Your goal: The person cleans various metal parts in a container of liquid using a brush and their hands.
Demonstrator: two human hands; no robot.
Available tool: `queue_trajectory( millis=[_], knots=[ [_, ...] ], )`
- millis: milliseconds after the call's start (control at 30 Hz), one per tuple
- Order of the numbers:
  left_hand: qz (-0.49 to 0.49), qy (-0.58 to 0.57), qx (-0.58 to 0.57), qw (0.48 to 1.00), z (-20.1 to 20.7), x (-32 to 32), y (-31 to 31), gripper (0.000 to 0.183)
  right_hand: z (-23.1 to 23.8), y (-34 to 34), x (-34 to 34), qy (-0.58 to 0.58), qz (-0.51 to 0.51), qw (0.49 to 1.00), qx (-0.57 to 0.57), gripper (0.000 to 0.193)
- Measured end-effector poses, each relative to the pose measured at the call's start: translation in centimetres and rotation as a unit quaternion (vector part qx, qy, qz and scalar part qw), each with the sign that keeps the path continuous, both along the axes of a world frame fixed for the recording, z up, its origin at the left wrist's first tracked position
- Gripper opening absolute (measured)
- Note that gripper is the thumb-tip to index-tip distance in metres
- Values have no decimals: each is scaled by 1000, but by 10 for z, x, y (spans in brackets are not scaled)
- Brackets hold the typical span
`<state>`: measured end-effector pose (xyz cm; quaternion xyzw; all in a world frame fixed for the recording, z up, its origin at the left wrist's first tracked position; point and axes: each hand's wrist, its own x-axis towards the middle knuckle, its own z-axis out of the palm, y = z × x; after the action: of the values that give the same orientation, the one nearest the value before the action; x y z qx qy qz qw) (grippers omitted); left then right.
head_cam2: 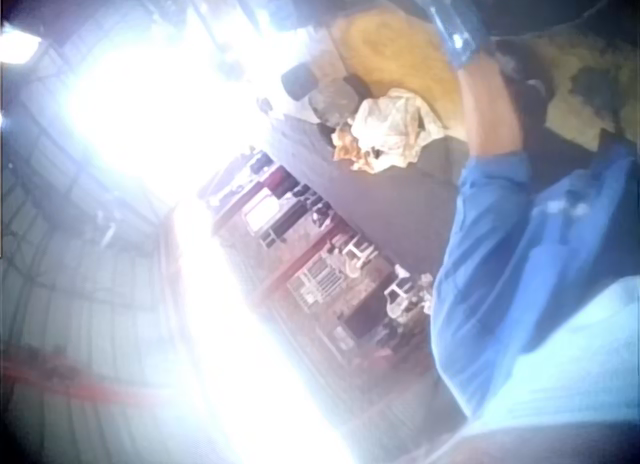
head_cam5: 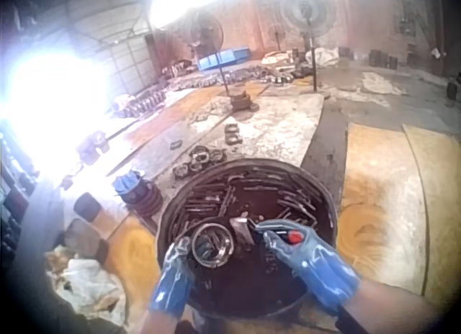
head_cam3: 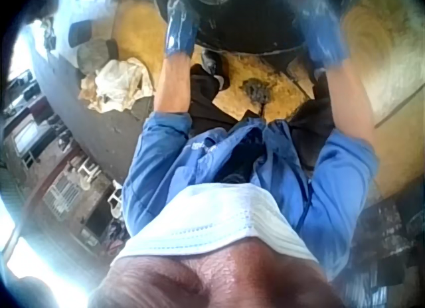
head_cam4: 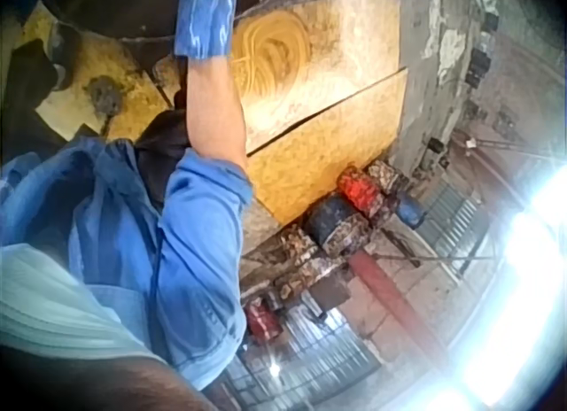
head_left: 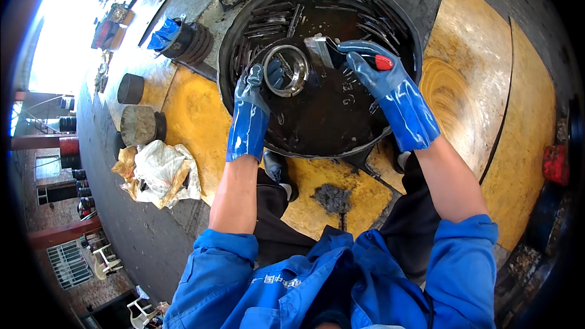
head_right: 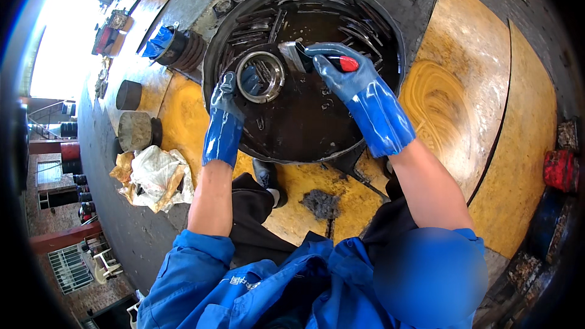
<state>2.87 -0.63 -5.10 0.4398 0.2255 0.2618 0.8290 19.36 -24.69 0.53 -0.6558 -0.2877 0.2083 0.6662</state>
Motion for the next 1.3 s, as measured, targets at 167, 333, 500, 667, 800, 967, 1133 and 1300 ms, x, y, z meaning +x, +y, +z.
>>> queue_trajectory(
  millis=[167, 333, 500, 667, 800, 967, 1133, 1300],
  knots=[
    [6, 37, 25, 999, 10, 2, -22, 43, -9, 6, 4, 36, -1, 999, 3, 20],
    [36, 40, 16, 998, 19, 8, -34, 36, -42, -1, 3, 96, 7, 995, -22, 19],
    [77, 51, -88, 992, -2, 15, -13, 38, -57, -5, -24, 81, 52, 994, -45, 15],
    [67, 110, 340, 932, -21, 0, 5, 30, -17, 4, -44, 109, 49, 990, -69, 18],
    [156, -14, -112, 981, -37, 21, -15, 27, -31, -6, -47, 187, 88, 978, 10, 23],
    [131, 16, -131, 983, -18, 19, -25, 40, -42, -7, -41, 22, 98, 994, -49, 24],
    [120, -12, -73, 990, -30, 10, -21, 30, -33, 1, -24, 87, 91, 991, -48, 26],
    [-9, 39, 169, 985, -24, 17, -44, 32, -33, 5, -24, 231, 101, 966, -56, 33]
  ],
)
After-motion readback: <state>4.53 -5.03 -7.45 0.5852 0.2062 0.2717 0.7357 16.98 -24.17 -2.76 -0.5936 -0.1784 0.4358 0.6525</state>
